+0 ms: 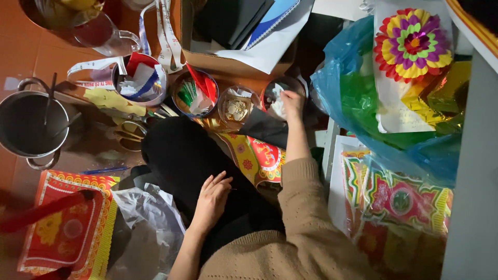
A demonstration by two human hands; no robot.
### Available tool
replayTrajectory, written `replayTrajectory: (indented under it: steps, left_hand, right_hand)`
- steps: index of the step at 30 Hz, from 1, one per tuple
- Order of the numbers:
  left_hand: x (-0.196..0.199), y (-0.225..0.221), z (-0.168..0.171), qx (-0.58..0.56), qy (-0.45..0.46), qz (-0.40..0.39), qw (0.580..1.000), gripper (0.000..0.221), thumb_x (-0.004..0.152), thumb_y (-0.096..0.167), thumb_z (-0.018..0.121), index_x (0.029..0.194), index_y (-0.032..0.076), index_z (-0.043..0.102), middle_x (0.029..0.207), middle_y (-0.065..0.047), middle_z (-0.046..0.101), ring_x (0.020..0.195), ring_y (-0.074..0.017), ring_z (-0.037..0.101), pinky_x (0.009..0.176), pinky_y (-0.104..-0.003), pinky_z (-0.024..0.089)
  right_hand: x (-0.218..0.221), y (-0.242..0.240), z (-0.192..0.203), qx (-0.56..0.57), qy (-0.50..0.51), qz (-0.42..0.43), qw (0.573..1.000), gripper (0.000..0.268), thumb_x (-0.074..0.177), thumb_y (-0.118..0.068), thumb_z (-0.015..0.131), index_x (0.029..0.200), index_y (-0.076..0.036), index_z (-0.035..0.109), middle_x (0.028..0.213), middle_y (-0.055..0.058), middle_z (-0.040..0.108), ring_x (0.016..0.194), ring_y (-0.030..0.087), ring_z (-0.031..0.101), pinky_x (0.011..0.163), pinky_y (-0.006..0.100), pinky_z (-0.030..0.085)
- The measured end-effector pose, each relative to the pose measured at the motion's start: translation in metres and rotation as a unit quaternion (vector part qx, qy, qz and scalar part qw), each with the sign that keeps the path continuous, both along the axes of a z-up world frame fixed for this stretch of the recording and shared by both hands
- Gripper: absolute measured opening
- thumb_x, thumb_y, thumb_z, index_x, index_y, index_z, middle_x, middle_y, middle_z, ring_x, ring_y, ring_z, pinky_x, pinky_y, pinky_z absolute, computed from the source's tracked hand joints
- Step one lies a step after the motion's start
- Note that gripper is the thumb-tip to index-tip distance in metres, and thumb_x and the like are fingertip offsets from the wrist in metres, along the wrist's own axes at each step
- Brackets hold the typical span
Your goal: Decorating a traditional red paper horse with gold and green paper elements using glue and a brush.
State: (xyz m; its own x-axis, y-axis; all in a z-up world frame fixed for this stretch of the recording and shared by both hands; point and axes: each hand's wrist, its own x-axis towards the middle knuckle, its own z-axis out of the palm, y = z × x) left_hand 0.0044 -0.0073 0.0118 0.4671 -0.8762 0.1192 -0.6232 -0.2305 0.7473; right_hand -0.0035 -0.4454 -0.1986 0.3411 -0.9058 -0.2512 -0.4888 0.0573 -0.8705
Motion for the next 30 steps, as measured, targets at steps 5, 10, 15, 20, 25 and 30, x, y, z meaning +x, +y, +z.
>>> replayTrajectory:
  steps: [5, 10, 15, 20, 25, 30]
  left_hand:
    - [-0.001, 0.001, 0.003, -0.014, 0.011, 0.007, 1.000, 0.006, 0.096, 0.008, 0.050, 0.094, 0.009, 0.056, 0.116, -0.005, 0.070, 0.126, -0.0271, 0.056, 0.109, -0.046, 0.035]
    - [0.000, 0.003, 0.003, -0.005, 0.016, 0.001, 1.000, 0.009, 0.097, 0.010, 0.050, 0.096, 0.008, 0.059, 0.118, -0.005, 0.069, 0.127, -0.0266, 0.055, 0.110, -0.046, 0.033]
    - [-0.008, 0.003, -0.011, -0.072, -0.006, 0.059, 0.996, 0.003, 0.093, 0.013, 0.061, 0.090, 0.011, 0.062, 0.107, -0.005, 0.073, 0.119, -0.0250, 0.062, 0.104, -0.043, 0.039]
    - [-0.007, 0.004, -0.008, -0.068, -0.007, 0.058, 0.996, 0.003, 0.093, 0.012, 0.061, 0.090, 0.011, 0.062, 0.107, -0.005, 0.073, 0.120, -0.0255, 0.061, 0.104, -0.044, 0.038]
    - [-0.008, 0.004, -0.008, -0.077, -0.001, 0.061, 0.995, 0.001, 0.091, 0.010, 0.063, 0.090, 0.011, 0.061, 0.107, -0.005, 0.073, 0.121, -0.0259, 0.061, 0.105, -0.044, 0.037]
    - [-0.008, 0.006, -0.013, -0.080, -0.004, 0.057, 0.995, 0.003, 0.093, 0.013, 0.060, 0.092, 0.012, 0.062, 0.108, -0.004, 0.073, 0.121, -0.0249, 0.060, 0.106, -0.043, 0.036]
  right_hand:
    - [-0.012, 0.019, 0.057, -0.081, -0.046, 0.020, 0.995, 0.015, 0.077, -0.019, 0.078, 0.079, -0.005, 0.073, 0.071, -0.005, 0.066, 0.067, 0.007, 0.056, 0.066, 0.025, 0.048]
    - [-0.013, 0.025, 0.075, -0.169, 0.003, 0.056, 0.984, 0.021, 0.077, -0.027, 0.080, 0.074, -0.007, 0.071, 0.068, 0.003, 0.069, 0.063, 0.013, 0.058, 0.065, 0.031, 0.047]
    - [-0.016, 0.010, 0.048, -0.164, 0.081, 0.019, 0.983, 0.022, 0.073, -0.034, 0.083, 0.080, -0.015, 0.076, 0.073, 0.005, 0.072, 0.074, 0.023, 0.071, 0.062, 0.032, 0.054]
    - [-0.019, 0.004, 0.030, -0.136, 0.050, 0.010, 0.989, 0.019, 0.074, -0.026, 0.082, 0.084, -0.012, 0.074, 0.070, 0.007, 0.070, 0.067, 0.019, 0.068, 0.057, 0.031, 0.052]
    - [-0.018, 0.008, 0.034, -0.094, 0.011, 0.010, 0.995, 0.021, 0.074, -0.014, 0.074, 0.095, -0.012, 0.073, 0.070, 0.005, 0.071, 0.060, 0.013, 0.068, 0.052, 0.024, 0.052]
    - [-0.019, 0.019, 0.056, -0.089, -0.008, 0.007, 0.996, 0.023, 0.079, -0.009, 0.070, 0.102, -0.005, 0.072, 0.077, 0.012, 0.073, 0.061, 0.014, 0.071, 0.048, 0.023, 0.054]
